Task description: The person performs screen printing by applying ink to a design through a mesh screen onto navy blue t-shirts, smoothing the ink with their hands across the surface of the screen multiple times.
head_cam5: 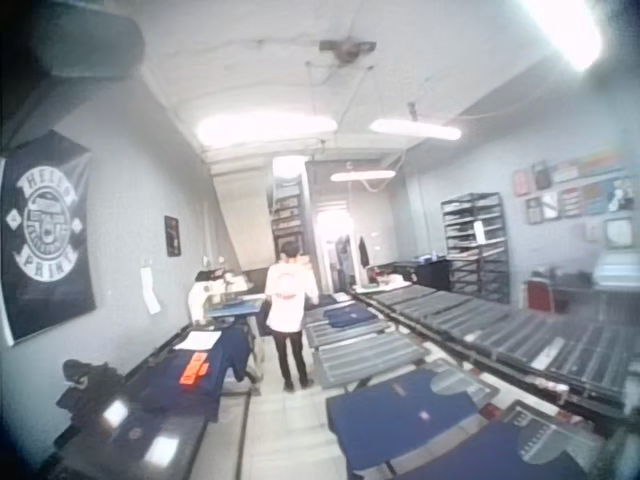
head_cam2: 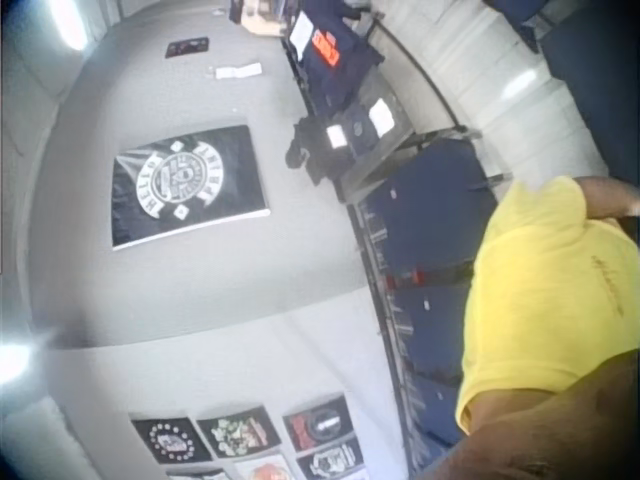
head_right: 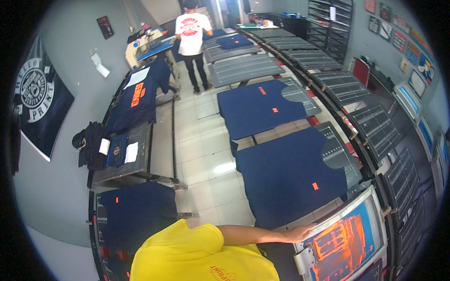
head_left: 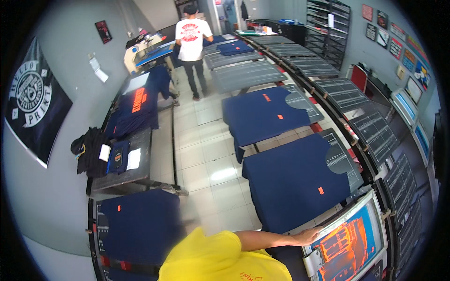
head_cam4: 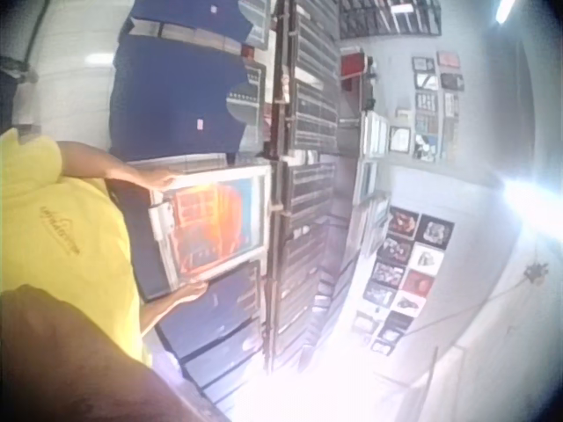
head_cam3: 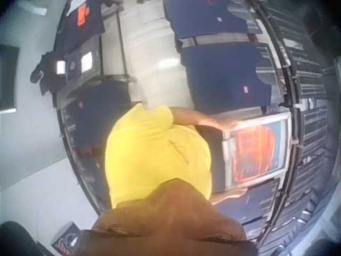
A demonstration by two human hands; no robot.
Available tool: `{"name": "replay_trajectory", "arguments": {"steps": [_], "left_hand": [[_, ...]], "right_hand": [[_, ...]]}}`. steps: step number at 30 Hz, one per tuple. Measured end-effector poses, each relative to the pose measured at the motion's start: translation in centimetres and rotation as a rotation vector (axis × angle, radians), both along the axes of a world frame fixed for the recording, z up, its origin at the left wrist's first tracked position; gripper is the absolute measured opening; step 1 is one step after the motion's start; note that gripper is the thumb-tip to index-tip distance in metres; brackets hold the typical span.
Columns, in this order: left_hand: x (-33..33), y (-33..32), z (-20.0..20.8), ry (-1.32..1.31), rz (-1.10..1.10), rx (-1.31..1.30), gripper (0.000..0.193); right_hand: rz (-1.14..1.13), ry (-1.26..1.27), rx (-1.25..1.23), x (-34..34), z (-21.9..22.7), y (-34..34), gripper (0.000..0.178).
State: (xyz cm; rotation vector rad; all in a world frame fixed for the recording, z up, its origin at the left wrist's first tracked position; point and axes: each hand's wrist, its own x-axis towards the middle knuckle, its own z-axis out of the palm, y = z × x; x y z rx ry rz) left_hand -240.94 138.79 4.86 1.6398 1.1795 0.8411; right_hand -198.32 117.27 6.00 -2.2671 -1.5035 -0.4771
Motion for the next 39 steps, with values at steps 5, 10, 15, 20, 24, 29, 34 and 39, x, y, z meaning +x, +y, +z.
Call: {"name": "replay_trajectory", "arguments": {"steps": [5,10,15,20,24,29,34,39], "left_hand": [[0.3,0.8,0.4,-0.12,0.001,-0.018,0.043],[-1.6,1.7,-1.0,-0.017,0.052,-0.011,0.041],[-0.6,2.1,0.6,-0.057,0.068,0.162,0.037],[-0.2,2.3,2.0,0.06,0.049,-0.03,0.036],[-0.6,2.4,2.1,0.021,0.051,-0.021,0.034],[-0.2,2.6,1.7,0.01,0.056,0.033,0.032],[-0.9,2.5,1.7,0.053,0.064,0.02,0.033],[0.1,3.5,1.3,-0.039,0.099,-0.108,0.035]], "right_hand": [[-0.161,0.473,-0.135,-0.9,2.2,-0.2,0.04],[-0.074,1.111,0.267,-5.6,5.1,2.8,0.051],[-0.066,1.184,0.341,-5.0,5.2,1.9,0.051],[0.067,1.44,0.486,-3.8,3.7,0.9,0.064],[0.055,1.469,0.486,-4.1,4.6,1.6,0.063],[0.073,1.458,0.491,-3.6,4.1,1.8,0.062],[0.052,1.456,0.498,-4.2,5.2,3.6,0.057],[0.038,1.374,0.507,-3.2,3.1,3.2,0.055]]}}
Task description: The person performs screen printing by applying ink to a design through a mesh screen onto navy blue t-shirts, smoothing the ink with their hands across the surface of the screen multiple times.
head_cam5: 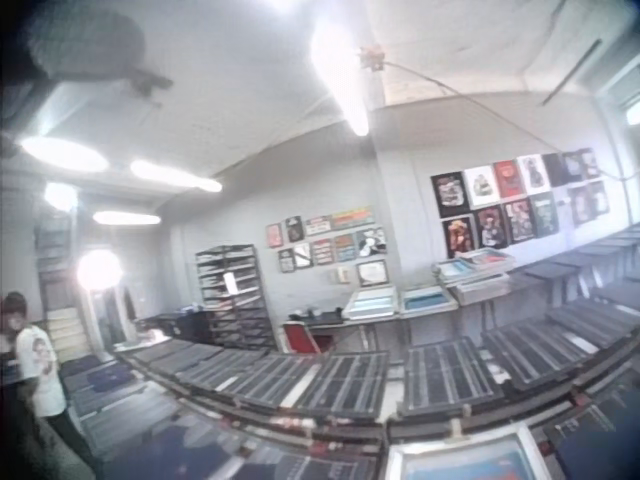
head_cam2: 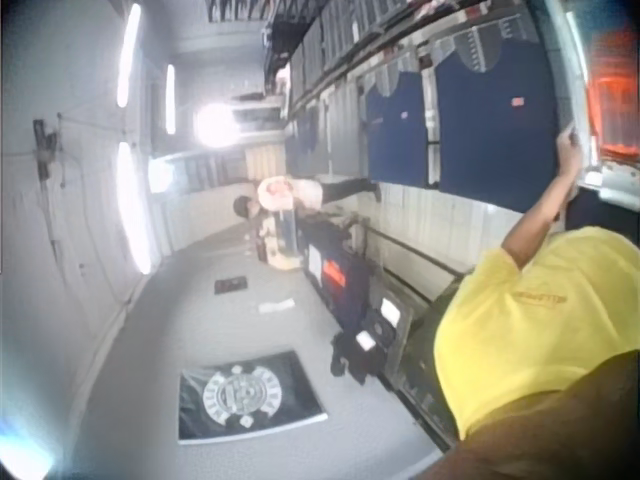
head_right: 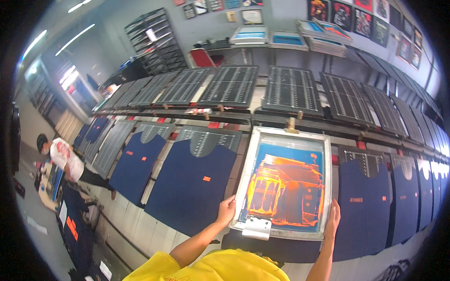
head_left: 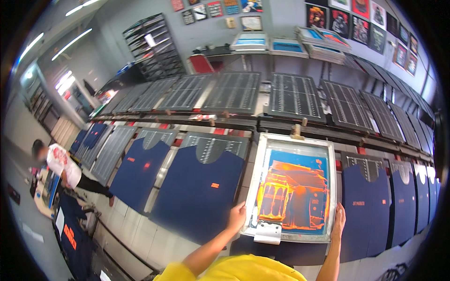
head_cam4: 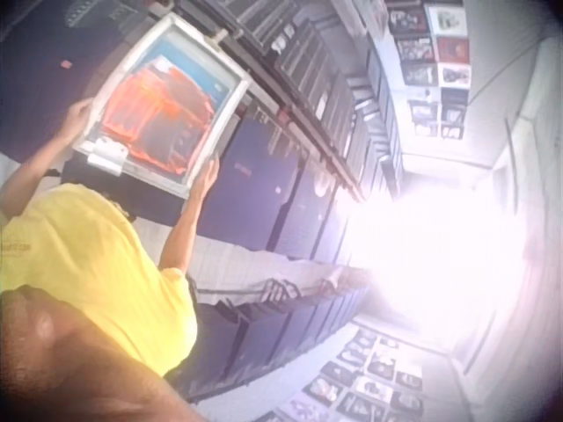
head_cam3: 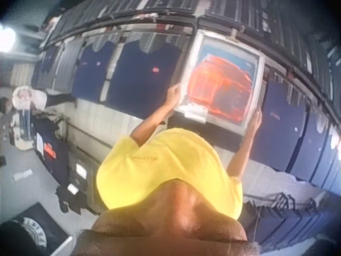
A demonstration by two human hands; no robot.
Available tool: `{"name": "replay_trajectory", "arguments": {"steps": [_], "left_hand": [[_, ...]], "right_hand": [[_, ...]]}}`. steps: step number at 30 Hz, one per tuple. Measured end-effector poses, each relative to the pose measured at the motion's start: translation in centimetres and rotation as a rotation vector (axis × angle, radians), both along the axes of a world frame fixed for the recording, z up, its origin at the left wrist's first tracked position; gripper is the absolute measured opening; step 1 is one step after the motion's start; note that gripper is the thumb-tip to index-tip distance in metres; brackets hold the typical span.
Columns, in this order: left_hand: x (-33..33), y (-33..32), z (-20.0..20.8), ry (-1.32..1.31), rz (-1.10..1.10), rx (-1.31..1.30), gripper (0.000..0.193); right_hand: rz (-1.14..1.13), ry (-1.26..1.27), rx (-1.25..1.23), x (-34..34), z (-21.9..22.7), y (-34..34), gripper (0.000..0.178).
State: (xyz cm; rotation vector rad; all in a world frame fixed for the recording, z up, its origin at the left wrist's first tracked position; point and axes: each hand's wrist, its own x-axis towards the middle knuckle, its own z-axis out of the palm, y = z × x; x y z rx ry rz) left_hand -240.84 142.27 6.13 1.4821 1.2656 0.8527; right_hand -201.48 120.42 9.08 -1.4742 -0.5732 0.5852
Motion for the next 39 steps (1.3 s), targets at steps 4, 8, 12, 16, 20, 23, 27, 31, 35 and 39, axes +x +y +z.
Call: {"name": "replay_trajectory", "arguments": {"steps": [4,8,12,16,20,23,27,31,35,39], "left_hand": [[0.5,-0.5,0.9,0.063,0.052,-0.031,0.031],[1.0,-1.0,3.3,0.085,0.085,0.071,0.032],[0.4,-1.2,4.1,0.029,0.092,0.068,0.033],[-1.2,-1.2,3.4,-0.057,0.121,0.146,0.036],[-4.6,-0.5,5.3,-0.122,0.095,0.12,0.034],[-8.7,0.7,6.5,-0.206,0.1,0.105,0.033],[-15.4,4.1,7.1,-0.11,0.095,0.127,0.033],[-22.9,7.8,6.8,-0.031,0.114,0.186,0.033],[-29.3,11.4,5.0,-0.02,0.123,0.162,0.032],[-33.9,14.6,6.2,0.007,0.062,0.142,0.033]], "right_hand": [[-0.023,0.001,0.013,0.0,0.1,0.3,0.054],[0.12,0.398,0.19,2.2,-1.3,-0.7,0.07],[0.237,0.34,0.204,2.5,0.3,-1.8,0.071],[0.271,0.387,0.279,1.2,1.8,-2.0,0.071],[0.253,0.296,0.237,-2.3,4.1,-1.3,0.072],[0.267,0.246,0.206,-7.6,6.3,1.0,0.072],[0.257,0.325,0.238,-14.3,5.8,4.3,0.072],[0.251,0.309,0.215,-22.0,5.3,8.1,0.073],[0.266,0.339,0.227,-28.4,4.4,11.0,0.073],[0.176,0.307,0.179,-33.1,3.7,13.8,0.072]]}}
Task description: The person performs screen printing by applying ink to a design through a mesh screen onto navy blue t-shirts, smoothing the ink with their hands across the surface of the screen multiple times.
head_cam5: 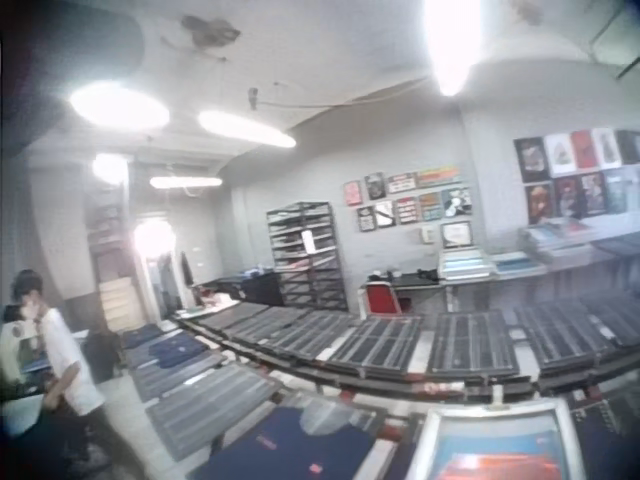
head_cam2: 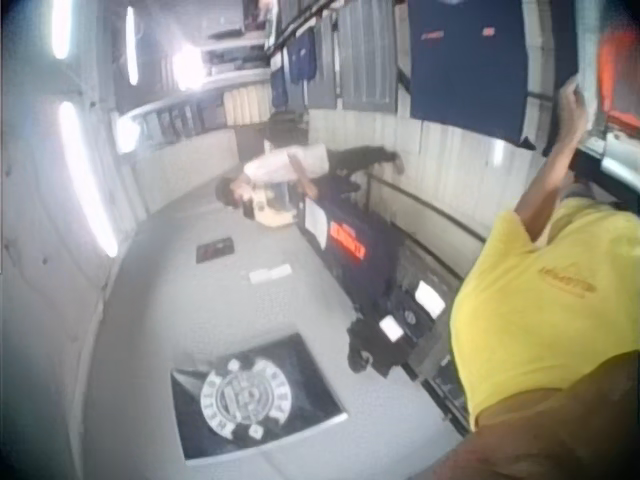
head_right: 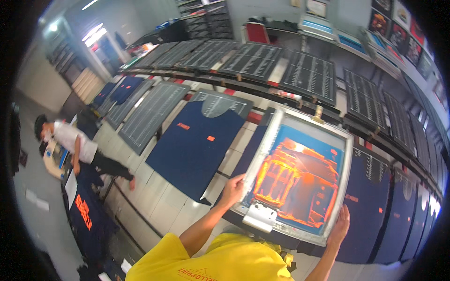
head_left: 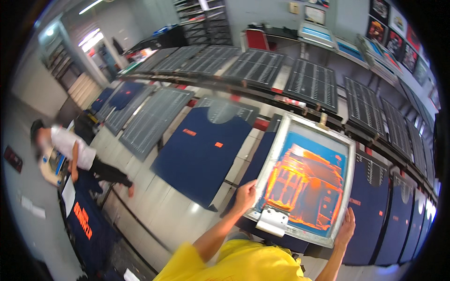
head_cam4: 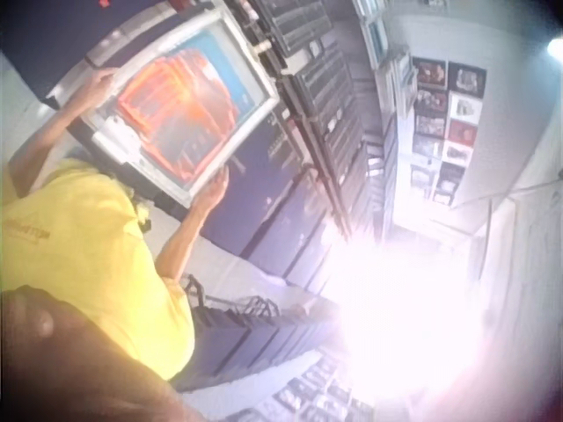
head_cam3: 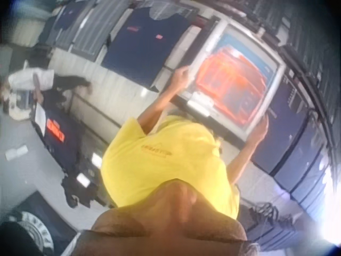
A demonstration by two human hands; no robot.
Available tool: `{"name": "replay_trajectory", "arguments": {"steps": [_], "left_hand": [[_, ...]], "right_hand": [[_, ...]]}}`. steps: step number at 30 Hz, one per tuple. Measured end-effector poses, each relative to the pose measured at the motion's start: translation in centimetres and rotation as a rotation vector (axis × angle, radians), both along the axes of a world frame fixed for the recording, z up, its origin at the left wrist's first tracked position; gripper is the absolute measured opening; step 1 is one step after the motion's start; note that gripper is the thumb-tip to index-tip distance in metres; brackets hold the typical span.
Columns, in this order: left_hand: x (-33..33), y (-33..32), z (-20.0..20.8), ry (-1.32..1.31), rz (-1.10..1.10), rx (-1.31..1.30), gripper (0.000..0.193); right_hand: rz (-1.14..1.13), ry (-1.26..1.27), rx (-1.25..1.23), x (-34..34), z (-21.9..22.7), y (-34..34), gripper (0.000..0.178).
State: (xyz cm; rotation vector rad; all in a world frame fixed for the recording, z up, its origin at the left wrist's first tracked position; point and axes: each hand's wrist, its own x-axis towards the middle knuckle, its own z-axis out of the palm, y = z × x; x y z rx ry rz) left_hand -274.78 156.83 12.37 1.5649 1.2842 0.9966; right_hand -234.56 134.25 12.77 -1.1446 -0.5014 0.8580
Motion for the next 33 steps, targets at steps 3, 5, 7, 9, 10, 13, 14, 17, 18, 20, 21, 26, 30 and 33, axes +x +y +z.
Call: {"name": "replay_trajectory", "arguments": {"steps": [3,5,7,9,10,13,14,17,18,20,21,26,30,33], "left_hand": [[-3.5,2.1,-4.0,-0.008,0.034,0.008,0.032],[-4.1,3.0,-1.7,0.046,0.0,-0.099,0.034],[-4.7,4.0,-1.0,0.08,-0.009,-0.123,0.035],[-4.8,5.1,-1.5,0.077,0.0,-0.018,0.036],[-4.9,6.0,-1.8,0.071,-0.02,-0.038,0.036],[-5.2,7.8,-2.0,0.056,-0.039,-0.112,0.037],[-5.2,8.1,-1.7,0.049,-0.037,-0.145,0.038],[-5.5,9.0,-2.2,0.023,-0.024,-0.192,0.04],[-5.4,9.1,-2.0,0.013,-0.02,-0.206,0.041],[-5.2,8.9,-1.6,-0.06,-0.019,-0.23,0.042],[-5.2,9.0,-1.2,-0.097,-0.012,-0.239,0.043],[-5.2,9.0,-2.2,-0.052,-0.012,-0.238,0.044],[-4.9,8.6,-1.5,-0.079,-0.015,-0.255,0.044],[-5.4,8.8,-2.9,-0.045,-0.016,-0.202,0.042]], "right_hand": [[-0.05,-0.002,-0.065,-3.4,0.9,3.0,0.069],[-0.056,-0.041,-0.042,-4.2,0.8,3.6,0.067],[-0.066,-0.055,-0.049,-5.3,1.2,5.0,0.067],[-0.095,-0.083,-0.082,-6.0,1.4,5.8,0.063],[-0.088,-0.093,-0.059,-5.9,1.1,6.5,0.058],[-0.065,-0.087,-0.084,-5.8,0.5,7.6,0.075],[-0.085,-0.08,-0.078,-5.8,0.3,7.9,0.072],[-0.094,-0.054,-0.076,-6.0,0.0,8.8,0.067],[-0.092,-0.055,-0.075,-6.1,0.0,8.9,0.066],[-0.093,-0.062,-0.092,-6.2,0.2,9.0,0.064],[-0.089,-0.069,-0.108,-6.3,0.4,9.2,0.063],[-0.048,-0.067,-0.074,-6.6,1.2,9.6,0.06],[-0.067,-0.09,-0.107,-6.6,1.4,9.7,0.06],[-0.088,-0.116,-0.154,-6.5,0.7,9.7,0.061]]}}
